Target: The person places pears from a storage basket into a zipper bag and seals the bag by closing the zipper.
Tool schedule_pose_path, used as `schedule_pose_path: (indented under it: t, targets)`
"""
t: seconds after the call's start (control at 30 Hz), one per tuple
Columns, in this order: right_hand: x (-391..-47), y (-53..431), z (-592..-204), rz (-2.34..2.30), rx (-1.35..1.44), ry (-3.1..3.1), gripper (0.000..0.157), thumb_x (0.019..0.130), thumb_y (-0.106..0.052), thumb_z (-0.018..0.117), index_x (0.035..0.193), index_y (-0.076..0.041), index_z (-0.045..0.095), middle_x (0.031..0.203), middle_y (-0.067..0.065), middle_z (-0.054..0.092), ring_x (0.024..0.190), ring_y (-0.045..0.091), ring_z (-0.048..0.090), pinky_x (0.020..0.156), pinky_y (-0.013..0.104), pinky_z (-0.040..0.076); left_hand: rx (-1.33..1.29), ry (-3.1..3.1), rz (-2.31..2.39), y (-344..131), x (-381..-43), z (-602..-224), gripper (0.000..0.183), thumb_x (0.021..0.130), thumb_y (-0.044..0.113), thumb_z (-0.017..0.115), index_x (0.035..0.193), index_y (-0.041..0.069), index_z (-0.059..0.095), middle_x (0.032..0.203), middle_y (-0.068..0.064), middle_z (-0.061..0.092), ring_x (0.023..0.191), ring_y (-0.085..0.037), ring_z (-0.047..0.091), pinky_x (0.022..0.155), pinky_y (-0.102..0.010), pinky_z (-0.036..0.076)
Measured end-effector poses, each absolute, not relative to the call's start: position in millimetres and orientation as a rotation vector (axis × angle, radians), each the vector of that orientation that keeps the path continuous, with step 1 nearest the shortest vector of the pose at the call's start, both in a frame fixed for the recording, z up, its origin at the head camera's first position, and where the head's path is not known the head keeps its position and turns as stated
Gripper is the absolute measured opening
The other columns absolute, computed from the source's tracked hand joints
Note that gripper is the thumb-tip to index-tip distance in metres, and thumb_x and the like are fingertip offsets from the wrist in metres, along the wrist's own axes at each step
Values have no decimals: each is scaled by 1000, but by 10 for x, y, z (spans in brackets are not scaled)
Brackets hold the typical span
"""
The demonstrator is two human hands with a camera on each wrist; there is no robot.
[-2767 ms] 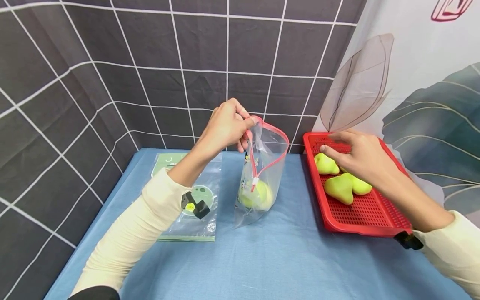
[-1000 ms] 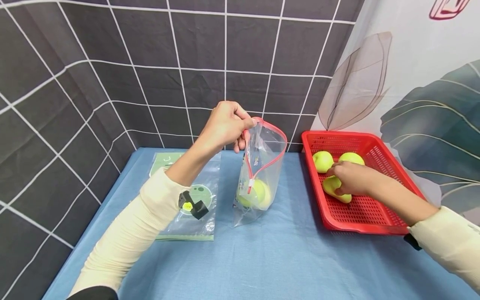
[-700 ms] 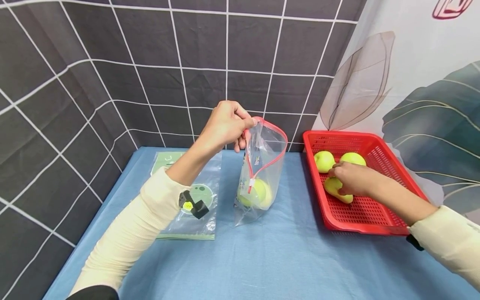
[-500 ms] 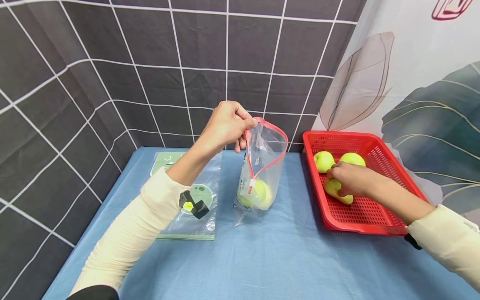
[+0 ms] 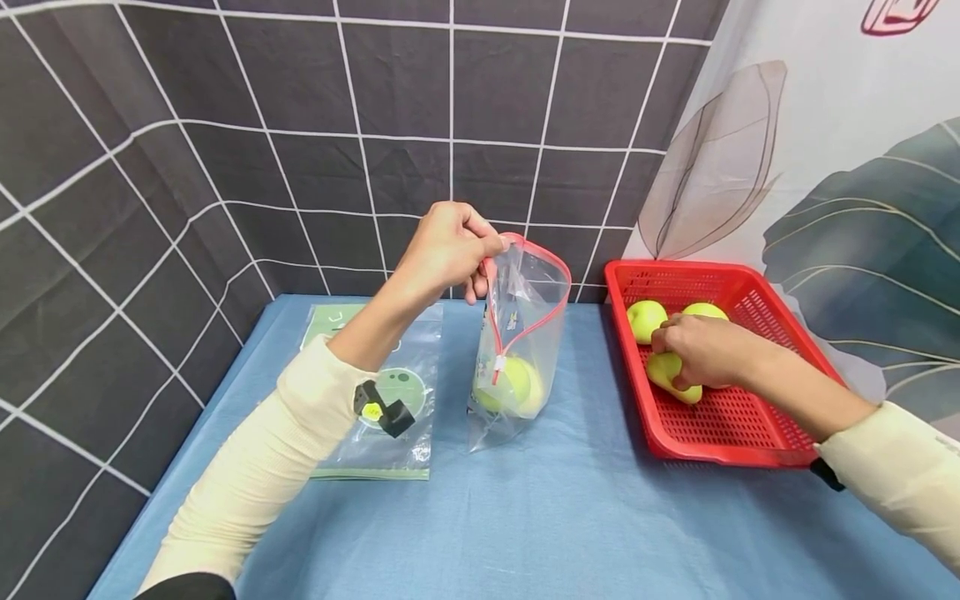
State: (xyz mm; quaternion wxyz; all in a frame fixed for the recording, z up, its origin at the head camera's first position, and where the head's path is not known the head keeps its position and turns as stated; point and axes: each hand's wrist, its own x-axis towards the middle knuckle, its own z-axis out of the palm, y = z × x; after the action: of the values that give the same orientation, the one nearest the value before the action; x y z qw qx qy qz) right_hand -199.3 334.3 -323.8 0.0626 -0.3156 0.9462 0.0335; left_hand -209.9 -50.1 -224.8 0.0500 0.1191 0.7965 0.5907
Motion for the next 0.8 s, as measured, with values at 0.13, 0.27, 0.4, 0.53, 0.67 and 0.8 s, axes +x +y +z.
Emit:
schedule_pose_path:
  t: [0.13,0.27,0.4,0.53,0.67,0.8]
  targets:
    - [-1983,3327,-3180,114,-967,2892,50,65,-15,105,110,-10,82,103,9,77,93,23,71,80,49,71,352,2428,1793,-502,-2106,-2248,10,104,-1,68,107,-8,74,57,-9,65,42,-16,61,40,-26,55]
    - [-1967,3320,-3112,147,-997,2945,45,64,-12,103,103,-11,80,97,8,72,88,22,66,71,46,66,344,2438,1781,-502,-2116,-2245,10,104,0,69,108,-7,75,57,-9,65,42,-16,61,40,-26,55]
    - [-1956,3314,-3025,149,-1032,2988,45,64,-12,104,101,-11,79,96,6,71,88,22,65,70,43,64,341,2460,1779,-520,-2120,-2243,7,104,0,69,108,-4,72,58,-8,64,41,-15,59,40,-25,53]
    - [-1960,3315,-2924,152,-1045,3033,45,65,-13,103,103,-10,78,97,6,71,90,24,66,71,46,64,330,2491,1780,-542,-2122,-2250,3,102,1,70,104,2,69,57,-6,63,41,-14,55,40,-23,48]
    - [-1975,3321,-2837,155,-1112,3083,48,64,-13,103,104,-7,77,100,9,73,94,29,69,81,53,65,313,2533,1782,-547,-2131,-2268,6,101,3,75,100,6,70,56,-4,62,41,-14,51,41,-22,41]
    - [-1968,3304,-2745,158,-1174,3152,52,64,-15,104,106,-3,75,102,12,74,98,34,70,87,58,64,303,2550,1788,-548,-2143,-2280,7,101,4,79,98,7,73,56,-3,61,41,-13,49,40,-22,38]
